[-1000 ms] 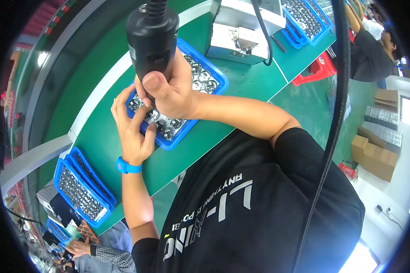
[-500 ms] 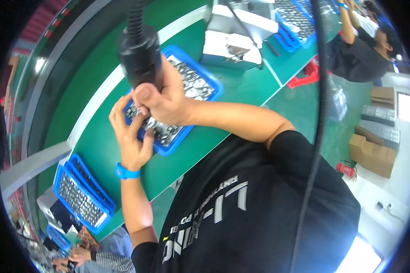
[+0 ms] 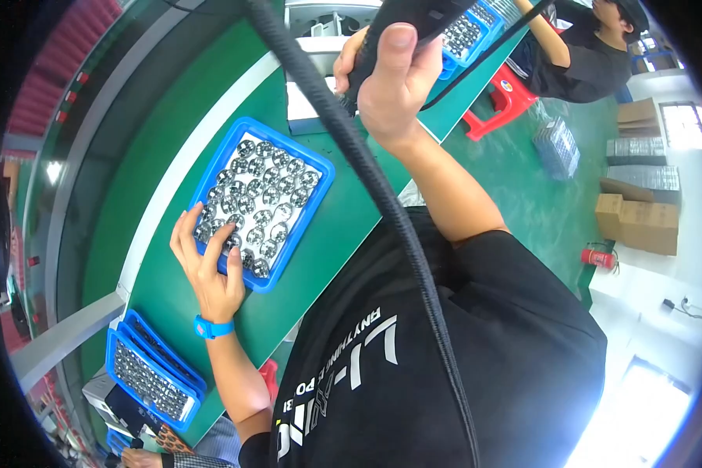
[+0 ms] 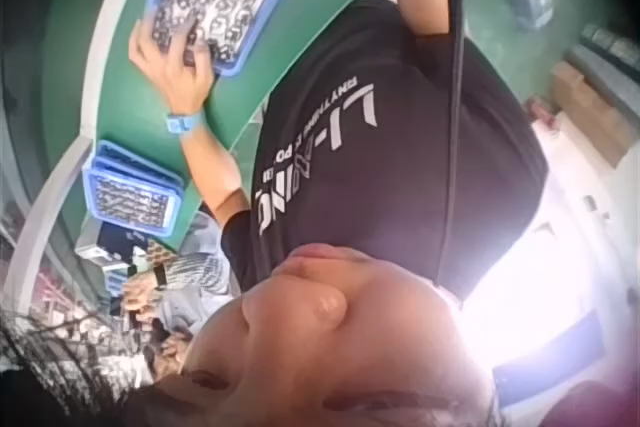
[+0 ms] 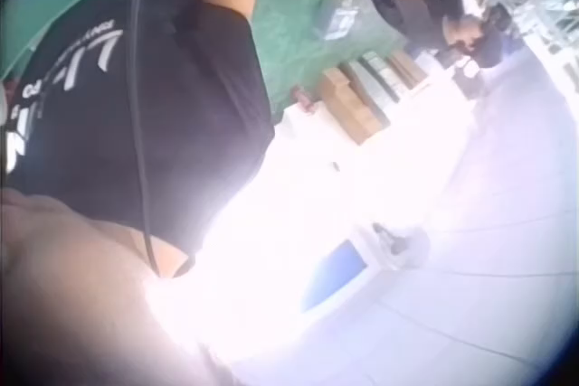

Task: The person assembles small electronic components at a workbench using an electric screwdriver.

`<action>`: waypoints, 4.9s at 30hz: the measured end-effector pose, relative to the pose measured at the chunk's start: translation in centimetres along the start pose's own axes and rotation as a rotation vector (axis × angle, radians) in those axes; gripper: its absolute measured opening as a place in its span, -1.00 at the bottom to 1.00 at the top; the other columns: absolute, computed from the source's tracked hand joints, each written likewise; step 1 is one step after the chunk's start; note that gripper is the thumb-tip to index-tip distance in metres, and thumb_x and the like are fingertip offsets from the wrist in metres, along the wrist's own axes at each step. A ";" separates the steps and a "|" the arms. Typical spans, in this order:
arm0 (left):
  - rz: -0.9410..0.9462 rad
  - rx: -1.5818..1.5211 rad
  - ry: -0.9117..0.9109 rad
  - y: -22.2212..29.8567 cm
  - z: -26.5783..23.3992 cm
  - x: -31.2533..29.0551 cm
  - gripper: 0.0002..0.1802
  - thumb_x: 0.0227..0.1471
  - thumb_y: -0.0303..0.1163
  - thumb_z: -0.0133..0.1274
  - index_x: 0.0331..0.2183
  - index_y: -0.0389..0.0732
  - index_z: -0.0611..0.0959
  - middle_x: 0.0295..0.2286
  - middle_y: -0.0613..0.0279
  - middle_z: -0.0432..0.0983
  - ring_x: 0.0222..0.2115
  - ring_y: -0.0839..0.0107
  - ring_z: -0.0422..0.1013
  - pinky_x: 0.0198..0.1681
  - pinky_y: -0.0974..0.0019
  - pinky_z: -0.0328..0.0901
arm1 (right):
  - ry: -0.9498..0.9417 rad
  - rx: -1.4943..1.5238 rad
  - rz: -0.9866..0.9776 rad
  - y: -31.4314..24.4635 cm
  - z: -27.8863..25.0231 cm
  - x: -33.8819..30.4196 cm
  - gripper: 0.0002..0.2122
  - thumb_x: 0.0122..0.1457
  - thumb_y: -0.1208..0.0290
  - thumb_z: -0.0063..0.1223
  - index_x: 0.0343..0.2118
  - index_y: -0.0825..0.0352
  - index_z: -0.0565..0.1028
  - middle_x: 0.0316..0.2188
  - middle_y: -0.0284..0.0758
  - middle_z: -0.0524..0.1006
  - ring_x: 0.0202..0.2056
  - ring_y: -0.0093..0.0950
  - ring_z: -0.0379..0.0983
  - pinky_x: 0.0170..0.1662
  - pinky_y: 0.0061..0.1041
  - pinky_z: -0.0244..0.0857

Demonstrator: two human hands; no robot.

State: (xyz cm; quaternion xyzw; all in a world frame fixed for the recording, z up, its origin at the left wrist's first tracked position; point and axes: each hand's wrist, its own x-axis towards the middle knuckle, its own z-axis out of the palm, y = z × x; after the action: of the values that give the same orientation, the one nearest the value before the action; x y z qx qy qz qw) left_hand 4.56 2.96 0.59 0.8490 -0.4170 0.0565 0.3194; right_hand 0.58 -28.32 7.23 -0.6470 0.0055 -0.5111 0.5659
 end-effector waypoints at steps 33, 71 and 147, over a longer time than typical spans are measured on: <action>0.003 -0.033 -0.003 0.0 0.2 -0.1 -0.67 -0.18 -0.40 0.08 -0.26 -0.17 0.71 0.13 -0.08 0.29 0.15 -0.19 0.13 0.21 -0.17 0.05 | -0.096 0.216 -0.208 1.6 -0.2 -0.4 -0.62 0.33 0.10 -0.04 -0.16 0.39 0.25 -0.67 -0.30 0.39 -0.73 -0.53 0.34 -0.69 -0.56 0.21; -0.047 -0.116 0.029 -1.4 -0.3 -0.6 -0.66 -0.24 -0.49 0.01 -0.31 -0.19 0.70 0.07 -0.05 0.32 0.12 -0.17 0.15 0.19 -0.15 0.09 | -0.422 0.466 0.402 0.2 12.9 -9.8 -0.30 0.20 -0.30 -0.13 0.01 0.36 0.18 -0.70 -0.23 0.41 -0.73 -0.49 0.34 -0.62 -0.53 0.27; -0.174 -0.172 0.179 -2.6 -0.3 -0.6 -0.68 -0.06 -0.51 0.12 -0.18 -0.35 0.64 -0.02 -0.18 0.36 -0.08 -0.11 0.35 -0.02 -0.01 0.32 | -0.500 0.480 0.306 2.9 16.2 -9.1 -0.20 0.08 -0.47 -0.21 0.07 0.19 0.03 -0.62 -0.25 0.41 -0.70 -0.42 0.34 -0.56 -0.45 0.30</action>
State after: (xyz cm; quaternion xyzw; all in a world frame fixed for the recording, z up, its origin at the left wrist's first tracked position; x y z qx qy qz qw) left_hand 6.12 4.67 -0.69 0.8429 -0.3153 0.0682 0.4307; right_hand 8.74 -12.31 1.77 -0.5926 -0.1564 -0.2336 0.7549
